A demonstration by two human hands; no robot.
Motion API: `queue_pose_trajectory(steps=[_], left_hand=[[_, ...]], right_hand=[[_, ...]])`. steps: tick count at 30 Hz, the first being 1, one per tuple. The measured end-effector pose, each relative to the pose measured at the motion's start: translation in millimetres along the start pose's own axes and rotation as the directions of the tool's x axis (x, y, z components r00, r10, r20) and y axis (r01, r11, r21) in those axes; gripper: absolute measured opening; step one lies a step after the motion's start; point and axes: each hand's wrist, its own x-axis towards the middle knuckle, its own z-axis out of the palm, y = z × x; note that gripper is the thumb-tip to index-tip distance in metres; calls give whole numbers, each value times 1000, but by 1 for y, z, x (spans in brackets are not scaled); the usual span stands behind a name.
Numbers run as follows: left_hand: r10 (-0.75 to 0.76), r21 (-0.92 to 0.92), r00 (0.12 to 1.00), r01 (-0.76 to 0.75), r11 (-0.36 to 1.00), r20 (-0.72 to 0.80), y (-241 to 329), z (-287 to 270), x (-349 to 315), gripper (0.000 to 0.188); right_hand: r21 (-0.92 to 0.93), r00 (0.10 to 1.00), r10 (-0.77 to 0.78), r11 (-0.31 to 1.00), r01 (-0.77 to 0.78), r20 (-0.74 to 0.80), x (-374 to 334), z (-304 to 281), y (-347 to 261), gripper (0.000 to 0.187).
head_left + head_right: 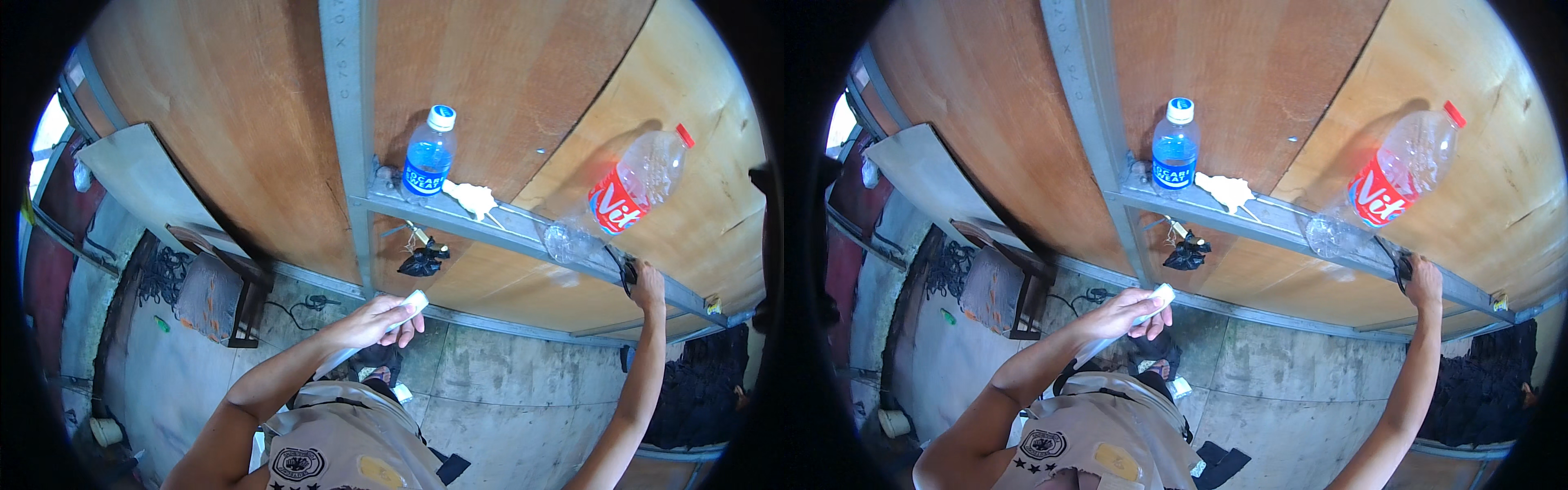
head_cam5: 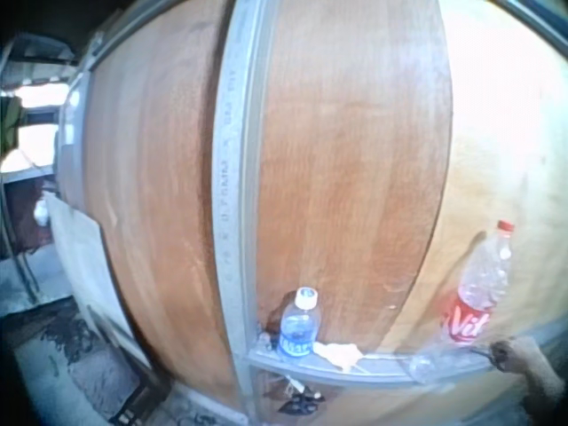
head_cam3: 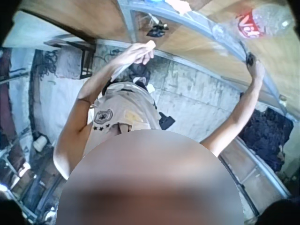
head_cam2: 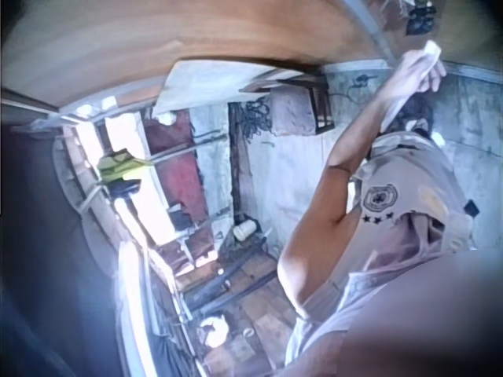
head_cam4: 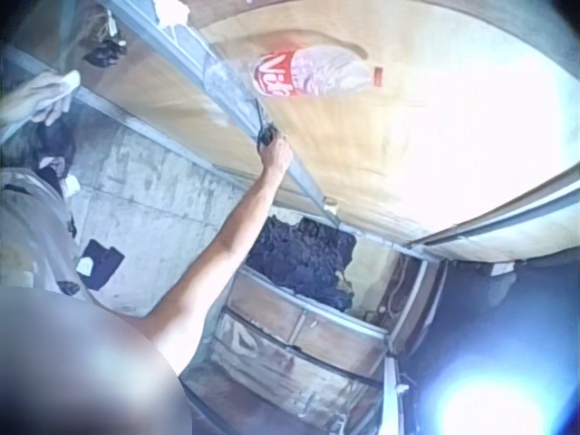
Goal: The person sits on the floor and wraps a long rubber strip around two hanging black tubes, securing it with a knot. The person then stands, walks to a shelf, and handles a small white packet and a pair of scissors.
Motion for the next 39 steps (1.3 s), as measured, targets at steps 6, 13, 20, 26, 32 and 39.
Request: queue_pose_trajectory(steps=[6,13,20,26,32,39], left_hand=[[-9,-18,1000,8,1000,-29,-7,-22,-17,48],[-9,-30,1000,8,1000,-18,-15,-61,-48,46],[-45,46,998,42,998,49,-14,-97,-92,43],[-77,81,991,68,994,111,-9,-128,-142,42],[-100,177,990,82,981,96,-9,-150,-178,41],[-64,197,994,46,979,86,-18,-160,-199,41]], right_hand=[[-7,961,265,964,-265,78,-75,10,24,27],[969,960,176,72,-235,219,-232,46,-138,25],[813,864,-223,-297,-501,451,-280,14,-401,76],[865,808,-512,-219,-451,292,-266,-31,-501,86],[885,770,-559,-130,-448,307,-264,-68,-547,66],[913,794,-537,-100,-395,284,-267,-85,-576,51]])
